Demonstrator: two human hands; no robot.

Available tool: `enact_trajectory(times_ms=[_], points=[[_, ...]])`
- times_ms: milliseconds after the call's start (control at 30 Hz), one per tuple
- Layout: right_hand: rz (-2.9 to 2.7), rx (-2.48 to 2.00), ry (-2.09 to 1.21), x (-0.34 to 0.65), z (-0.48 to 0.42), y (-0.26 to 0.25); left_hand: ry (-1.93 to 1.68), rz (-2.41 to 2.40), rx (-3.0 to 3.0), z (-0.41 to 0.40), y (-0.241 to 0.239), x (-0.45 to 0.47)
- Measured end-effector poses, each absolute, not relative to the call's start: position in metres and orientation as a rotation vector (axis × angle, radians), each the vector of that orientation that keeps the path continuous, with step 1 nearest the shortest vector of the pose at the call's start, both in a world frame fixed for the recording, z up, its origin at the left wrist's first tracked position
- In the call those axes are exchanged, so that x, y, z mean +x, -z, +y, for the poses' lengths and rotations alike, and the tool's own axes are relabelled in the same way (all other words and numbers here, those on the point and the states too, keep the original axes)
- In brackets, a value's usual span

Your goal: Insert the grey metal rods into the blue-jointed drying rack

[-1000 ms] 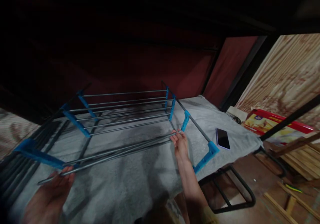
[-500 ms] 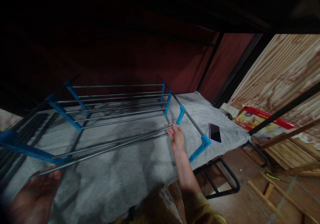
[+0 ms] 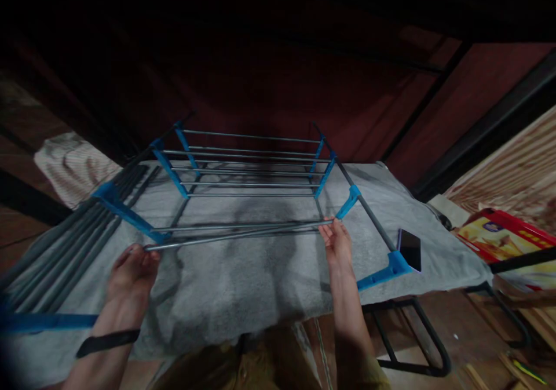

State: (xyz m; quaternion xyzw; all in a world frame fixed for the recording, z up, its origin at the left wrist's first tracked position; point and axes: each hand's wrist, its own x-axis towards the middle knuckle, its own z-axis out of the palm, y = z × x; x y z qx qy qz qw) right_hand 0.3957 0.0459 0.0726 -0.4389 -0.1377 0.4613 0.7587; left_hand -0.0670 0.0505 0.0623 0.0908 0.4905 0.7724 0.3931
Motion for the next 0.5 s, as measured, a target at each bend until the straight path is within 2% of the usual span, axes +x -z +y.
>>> enact_trajectory(times_ms=[500], points=[[-0.296,-0.999,-1.042,0.415,0.049,-0.063,-1.978,1.320,0.155,0.042,-0.070,-0.053]])
